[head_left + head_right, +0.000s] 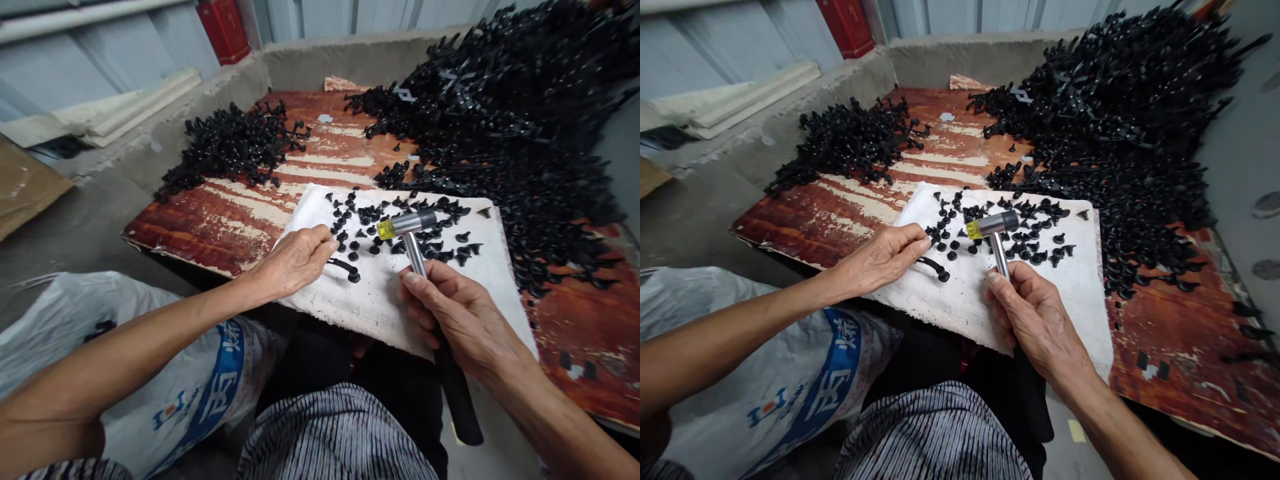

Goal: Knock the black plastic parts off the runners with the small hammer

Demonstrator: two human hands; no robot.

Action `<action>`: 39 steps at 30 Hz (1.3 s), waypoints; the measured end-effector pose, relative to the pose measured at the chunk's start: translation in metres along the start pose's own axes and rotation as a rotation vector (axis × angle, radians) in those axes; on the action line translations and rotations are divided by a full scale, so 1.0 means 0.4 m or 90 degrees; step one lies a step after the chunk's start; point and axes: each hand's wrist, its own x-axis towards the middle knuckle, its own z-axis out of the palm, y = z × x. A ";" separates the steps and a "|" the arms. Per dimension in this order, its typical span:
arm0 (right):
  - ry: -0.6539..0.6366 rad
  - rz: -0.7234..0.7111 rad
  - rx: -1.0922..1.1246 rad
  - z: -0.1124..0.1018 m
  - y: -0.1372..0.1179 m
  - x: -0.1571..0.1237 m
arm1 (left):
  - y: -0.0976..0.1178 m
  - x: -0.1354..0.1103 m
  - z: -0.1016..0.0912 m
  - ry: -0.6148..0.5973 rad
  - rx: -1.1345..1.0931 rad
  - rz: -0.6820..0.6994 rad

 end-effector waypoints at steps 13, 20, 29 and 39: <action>0.008 0.013 -0.001 -0.002 0.000 -0.003 | -0.017 0.006 0.014 -0.007 0.015 0.019; -0.005 0.005 -0.012 -0.006 0.002 -0.003 | -0.020 0.004 0.018 -0.001 0.010 0.022; -0.008 0.000 -0.016 -0.003 -0.006 -0.007 | -0.022 0.005 0.020 0.005 0.018 0.023; -0.019 0.000 -0.017 -0.010 0.003 -0.004 | -0.025 0.002 0.020 0.006 0.036 0.031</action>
